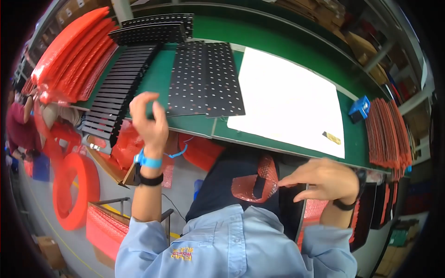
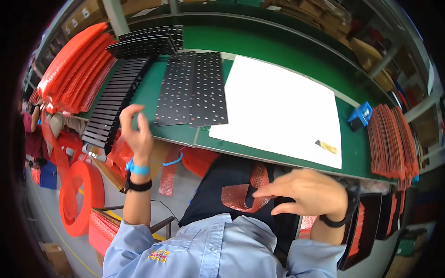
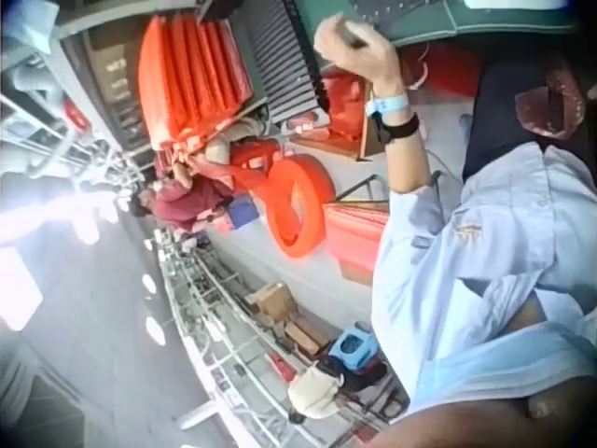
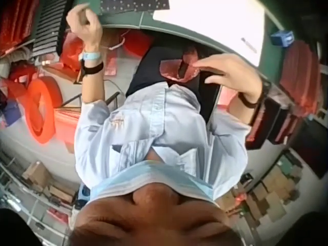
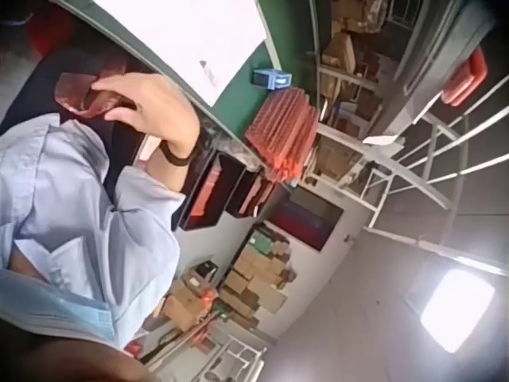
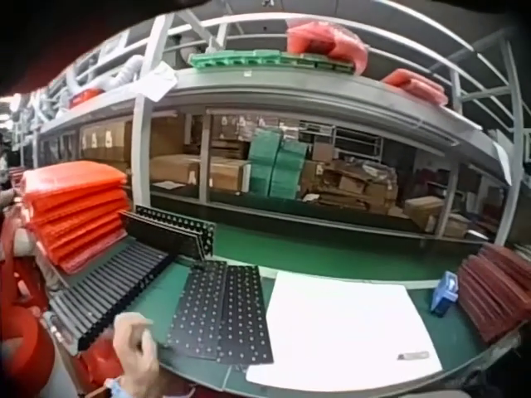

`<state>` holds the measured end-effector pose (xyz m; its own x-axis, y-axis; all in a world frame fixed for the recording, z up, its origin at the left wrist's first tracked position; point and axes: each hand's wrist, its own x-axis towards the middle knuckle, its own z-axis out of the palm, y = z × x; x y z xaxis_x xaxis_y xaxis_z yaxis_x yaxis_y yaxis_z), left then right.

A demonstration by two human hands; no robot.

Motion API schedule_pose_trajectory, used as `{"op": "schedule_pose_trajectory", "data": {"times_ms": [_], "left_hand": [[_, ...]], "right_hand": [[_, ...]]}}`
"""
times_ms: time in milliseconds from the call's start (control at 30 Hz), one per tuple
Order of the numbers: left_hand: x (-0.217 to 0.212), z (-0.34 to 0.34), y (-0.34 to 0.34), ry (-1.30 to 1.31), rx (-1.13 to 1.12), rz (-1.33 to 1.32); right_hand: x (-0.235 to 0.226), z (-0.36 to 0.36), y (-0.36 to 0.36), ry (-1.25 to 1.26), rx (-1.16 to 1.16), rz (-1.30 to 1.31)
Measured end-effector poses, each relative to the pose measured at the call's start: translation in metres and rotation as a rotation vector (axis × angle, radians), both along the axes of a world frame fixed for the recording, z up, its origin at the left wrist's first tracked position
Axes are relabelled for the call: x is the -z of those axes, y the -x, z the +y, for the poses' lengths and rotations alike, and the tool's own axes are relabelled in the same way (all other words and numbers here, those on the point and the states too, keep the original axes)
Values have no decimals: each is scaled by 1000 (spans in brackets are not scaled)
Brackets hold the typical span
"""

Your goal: The person wraps circuit boards in bubble wrap, securing the ends with tape, and then wraps the entire stack in more bubble wrap. They repeat this process for several boards, taping each one before setting the bundle aside.

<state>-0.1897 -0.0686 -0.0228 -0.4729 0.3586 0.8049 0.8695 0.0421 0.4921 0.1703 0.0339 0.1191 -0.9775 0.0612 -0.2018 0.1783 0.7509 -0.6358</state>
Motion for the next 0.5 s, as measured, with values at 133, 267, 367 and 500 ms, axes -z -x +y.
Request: {"op": "schedule_pose_trajectory", "data": {"times_ms": [133,267,367,500], "left_hand": [[-6,-31,-84,-1,658,-22],[31,-37,-140,366,991,-87],[62,-27,-160,594,1044,-301],[69,-3,-188,726,1141,-545]], "right_hand": [[108,-43,-80,-128,343,-210],[186,-99,-74,-295,503,-28],[208,-108,-77,-341,624,94],[179,-108,-93,-29,858,386]]}}
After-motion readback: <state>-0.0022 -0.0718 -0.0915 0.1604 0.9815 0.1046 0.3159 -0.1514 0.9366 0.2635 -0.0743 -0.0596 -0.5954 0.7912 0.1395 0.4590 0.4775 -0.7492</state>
